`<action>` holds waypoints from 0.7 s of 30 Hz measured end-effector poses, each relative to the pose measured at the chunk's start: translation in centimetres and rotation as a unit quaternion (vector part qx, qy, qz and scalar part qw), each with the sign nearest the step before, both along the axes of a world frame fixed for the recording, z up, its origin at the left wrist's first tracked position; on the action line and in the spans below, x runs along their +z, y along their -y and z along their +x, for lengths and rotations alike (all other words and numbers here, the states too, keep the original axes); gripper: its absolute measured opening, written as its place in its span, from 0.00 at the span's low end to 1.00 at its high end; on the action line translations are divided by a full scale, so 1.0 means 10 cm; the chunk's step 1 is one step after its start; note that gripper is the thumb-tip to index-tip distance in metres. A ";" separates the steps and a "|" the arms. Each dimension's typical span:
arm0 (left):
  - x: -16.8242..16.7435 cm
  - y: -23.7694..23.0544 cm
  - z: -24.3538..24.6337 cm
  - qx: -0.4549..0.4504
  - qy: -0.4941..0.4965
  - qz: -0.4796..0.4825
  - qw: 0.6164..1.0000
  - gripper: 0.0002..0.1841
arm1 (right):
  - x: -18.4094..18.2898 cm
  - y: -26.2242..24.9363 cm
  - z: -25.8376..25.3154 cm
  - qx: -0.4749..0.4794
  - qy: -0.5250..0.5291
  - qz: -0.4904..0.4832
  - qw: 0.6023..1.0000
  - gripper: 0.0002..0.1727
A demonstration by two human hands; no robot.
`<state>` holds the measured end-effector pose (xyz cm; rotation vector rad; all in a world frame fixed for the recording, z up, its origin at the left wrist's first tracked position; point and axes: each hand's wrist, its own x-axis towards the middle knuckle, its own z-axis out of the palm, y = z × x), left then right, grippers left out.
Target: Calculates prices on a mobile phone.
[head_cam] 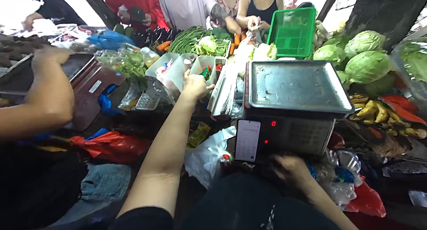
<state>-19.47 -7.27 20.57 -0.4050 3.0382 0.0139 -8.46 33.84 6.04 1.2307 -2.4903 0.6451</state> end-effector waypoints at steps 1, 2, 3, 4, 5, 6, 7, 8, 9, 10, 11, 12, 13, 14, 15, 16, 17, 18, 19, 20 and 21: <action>0.01 0.01 0.01 -0.002 -0.001 0.003 1.000 0.36 | 0.02 0.01 0.00 -0.001 0.012 0.001 1.000 0.12; 0.02 0.01 0.02 -0.001 -0.001 0.005 1.000 0.36 | 0.04 0.02 0.01 -0.002 0.023 0.004 1.000 0.13; 0.02 0.02 0.02 -0.001 0.000 0.007 1.000 0.36 | 0.07 0.02 0.03 -0.006 0.032 0.010 0.999 0.13; 0.00 0.01 0.02 0.000 0.004 0.010 1.000 0.37 | 0.09 0.01 0.06 -0.012 0.039 0.020 0.999 0.13; -0.01 0.00 0.02 0.002 0.009 0.010 1.000 0.37 | 0.11 0.00 0.07 -0.015 0.043 0.028 0.999 0.13; -0.01 0.00 0.00 0.004 0.008 0.005 1.000 0.37 | 0.11 -0.01 0.07 -0.016 0.038 0.028 0.999 0.14; -0.01 0.00 -0.01 0.004 0.004 0.000 1.000 0.38 | 0.11 -0.01 0.06 -0.014 0.032 0.022 0.999 0.16; -0.01 0.00 -0.02 0.005 0.000 -0.001 1.000 0.38 | 0.12 0.00 0.06 -0.012 0.031 0.012 0.999 0.18; -0.02 0.01 -0.02 0.005 -0.004 -0.005 1.000 0.39 | 0.14 0.02 0.07 -0.008 0.034 -0.003 0.999 0.19; -0.03 0.02 -0.02 0.005 -0.007 -0.010 1.000 0.39 | 0.15 0.06 0.10 -0.001 0.041 -0.017 0.999 0.20; -0.05 0.04 -0.03 0.002 -0.014 -0.010 1.000 0.40 | 0.16 0.11 0.13 0.009 0.046 -0.030 0.998 0.19; -0.07 0.05 -0.03 0.002 -0.020 -0.009 1.000 0.40 | 0.15 0.16 0.16 0.022 0.046 -0.042 0.998 0.18; -0.08 0.05 -0.03 0.001 -0.026 -0.008 1.000 0.40 | 0.13 0.21 0.20 0.035 0.043 -0.048 0.997 0.17; -0.08 0.05 -0.03 -0.001 -0.031 -0.005 1.000 0.39 | 0.10 0.26 0.23 0.046 0.034 -0.052 0.997 0.17; -0.09 0.06 -0.04 -0.005 -0.040 0.001 0.999 0.39 | 0.07 0.30 0.26 0.052 0.020 -0.053 0.997 0.17; -0.12 0.09 -0.05 -0.011 -0.052 0.009 0.999 0.37 | 0.04 0.34 0.28 0.053 0.008 -0.052 0.997 0.17; -0.14 0.12 -0.05 -0.022 -0.068 0.020 0.997 0.35 | 0.01 0.36 0.30 0.048 0.000 -0.044 0.998 0.18; -0.16 0.15 -0.06 -0.036 -0.090 0.030 0.995 0.34 | -0.01 0.37 0.30 0.039 -0.005 -0.031 0.999 0.18; -0.18 0.16 -0.05 -0.048 -0.117 0.039 0.991 0.33 | -0.03 0.37 0.31 0.031 -0.008 -0.021 0.999 0.19; -0.21 0.17 -0.03 -0.055 -0.149 0.047 0.986 0.34 | -0.04 0.37 0.31 0.027 -0.009 -0.020 0.999 0.19; -0.24 0.16 0.01 -0.056 -0.184 0.051 0.980 0.36 | -0.02 0.38 0.31 0.028 -0.011 -0.029 0.999 0.18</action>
